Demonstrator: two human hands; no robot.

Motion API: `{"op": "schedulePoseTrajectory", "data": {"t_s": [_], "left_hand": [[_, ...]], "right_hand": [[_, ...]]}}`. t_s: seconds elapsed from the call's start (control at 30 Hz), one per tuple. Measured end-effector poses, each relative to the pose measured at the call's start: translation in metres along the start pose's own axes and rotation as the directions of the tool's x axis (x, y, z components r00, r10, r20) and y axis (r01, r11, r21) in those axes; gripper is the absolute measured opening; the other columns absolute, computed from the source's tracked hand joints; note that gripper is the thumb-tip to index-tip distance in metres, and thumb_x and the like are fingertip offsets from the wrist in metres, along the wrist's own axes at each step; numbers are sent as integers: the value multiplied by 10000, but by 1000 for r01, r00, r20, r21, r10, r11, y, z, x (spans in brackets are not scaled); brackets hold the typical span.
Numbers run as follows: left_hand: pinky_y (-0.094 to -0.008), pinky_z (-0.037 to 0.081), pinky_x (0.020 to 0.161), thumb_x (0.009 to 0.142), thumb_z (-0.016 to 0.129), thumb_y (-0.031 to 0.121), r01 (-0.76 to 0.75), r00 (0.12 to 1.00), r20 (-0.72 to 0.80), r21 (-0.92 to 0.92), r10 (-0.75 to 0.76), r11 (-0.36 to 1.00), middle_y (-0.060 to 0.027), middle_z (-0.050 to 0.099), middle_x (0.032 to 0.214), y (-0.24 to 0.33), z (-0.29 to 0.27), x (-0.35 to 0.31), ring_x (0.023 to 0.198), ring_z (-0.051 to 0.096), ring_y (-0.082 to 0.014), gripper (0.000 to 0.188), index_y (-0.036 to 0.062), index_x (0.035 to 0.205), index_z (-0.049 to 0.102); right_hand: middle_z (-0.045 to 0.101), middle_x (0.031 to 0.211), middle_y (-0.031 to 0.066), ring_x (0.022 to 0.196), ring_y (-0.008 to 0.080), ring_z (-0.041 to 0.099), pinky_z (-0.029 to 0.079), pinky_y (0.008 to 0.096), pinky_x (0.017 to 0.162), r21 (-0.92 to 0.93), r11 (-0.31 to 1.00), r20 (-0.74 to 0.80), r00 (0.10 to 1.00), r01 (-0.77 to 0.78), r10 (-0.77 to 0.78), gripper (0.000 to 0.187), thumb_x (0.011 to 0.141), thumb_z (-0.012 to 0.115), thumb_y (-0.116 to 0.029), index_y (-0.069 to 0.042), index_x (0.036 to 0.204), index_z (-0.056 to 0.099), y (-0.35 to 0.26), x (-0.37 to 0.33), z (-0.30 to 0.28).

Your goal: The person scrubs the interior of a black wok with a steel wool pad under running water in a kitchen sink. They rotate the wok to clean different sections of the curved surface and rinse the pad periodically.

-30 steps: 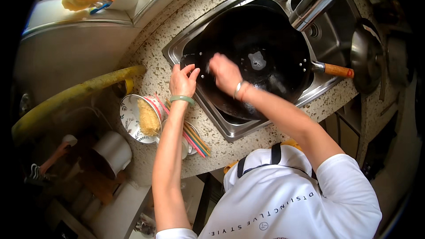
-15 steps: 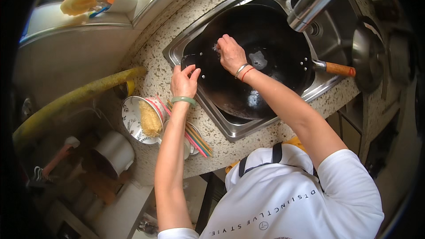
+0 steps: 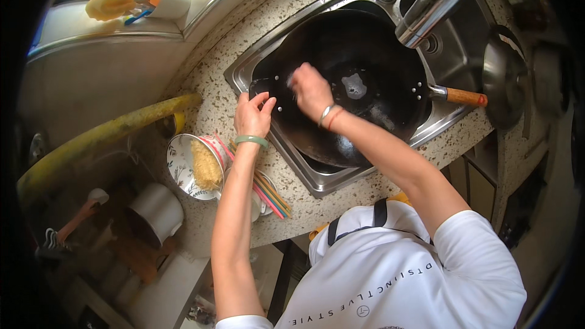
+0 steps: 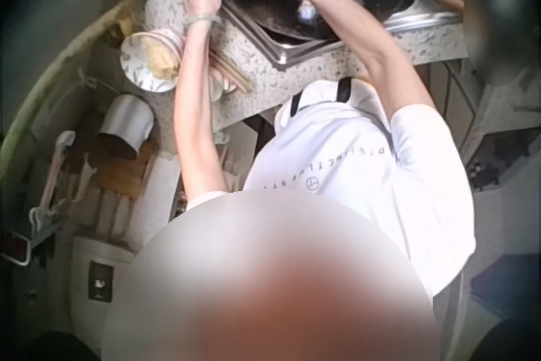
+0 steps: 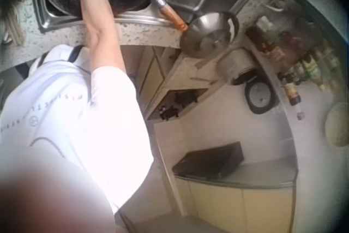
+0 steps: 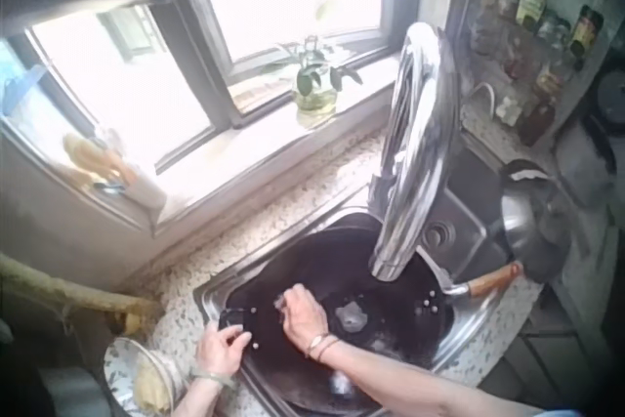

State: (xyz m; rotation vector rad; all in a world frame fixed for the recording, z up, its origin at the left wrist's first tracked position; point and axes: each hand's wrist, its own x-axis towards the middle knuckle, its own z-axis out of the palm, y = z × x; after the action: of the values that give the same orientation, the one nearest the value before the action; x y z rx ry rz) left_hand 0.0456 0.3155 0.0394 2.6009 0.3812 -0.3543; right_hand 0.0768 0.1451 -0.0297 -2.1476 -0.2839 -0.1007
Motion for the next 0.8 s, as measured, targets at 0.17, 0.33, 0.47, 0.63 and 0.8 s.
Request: {"op": "schedulePoseTrajectory", "data": {"t_s": [0.17, 0.33, 0.47, 0.63, 0.8], "left_hand": [[-397, 503, 785, 863, 744, 371, 8, 1000, -11, -14, -8, 1000, -144, 579, 966, 7, 0, -2, 901, 630, -328, 343, 84, 1052, 755], [-428, 515, 767, 871, 735, 360, -7, 1000, -17, 38, 8, 999, -126, 592, 1015, 9, -3, 1, 864, 646, -314, 308, 108, 1046, 765], [-422, 514, 760, 872, 733, 369, 29, 1000, -8, 18, -29, 999, -108, 587, 1000, 8, -1, 0, 875, 645, -308, 299, 123, 1039, 765], [-408, 508, 754, 864, 741, 354, -2, 1000, -17, 33, 2, 999, -136, 582, 952, 10, -1, 1, 840, 630, -306, 332, 83, 1056, 754], [-402, 501, 752, 857, 745, 361, -23, 999, -31, 14, 23, 1000, -133, 578, 944, 1, 4, 0, 856, 625, -302, 343, 81, 1055, 755]], "right_hand": [[527, 897, 121, 873, 329, 582, 514, 432, 733, 11, 997, 71, 994, 79, -79, 139, 781, 629, 11, -70, 859, 547, 10, -2, -12], [553, 944, 117, 921, 335, 595, 513, 439, 770, -32, 996, -29, 996, -86, 85, 138, 826, 686, -70, -68, 909, 576, 36, 33, -33], [591, 986, 133, 948, 345, 606, 510, 431, 807, 121, 981, -87, 983, -152, 163, 173, 827, 712, -78, -51, 943, 587, 22, 29, -27], [574, 900, 143, 880, 359, 599, 506, 445, 737, 170, 984, -154, 985, -57, 84, 145, 807, 693, -41, -36, 889, 573, 10, 41, -3], [524, 873, 139, 868, 336, 560, 505, 425, 716, 116, 972, 24, 978, 203, -207, 124, 762, 604, 25, -51, 840, 546, -21, -18, -1]]}}
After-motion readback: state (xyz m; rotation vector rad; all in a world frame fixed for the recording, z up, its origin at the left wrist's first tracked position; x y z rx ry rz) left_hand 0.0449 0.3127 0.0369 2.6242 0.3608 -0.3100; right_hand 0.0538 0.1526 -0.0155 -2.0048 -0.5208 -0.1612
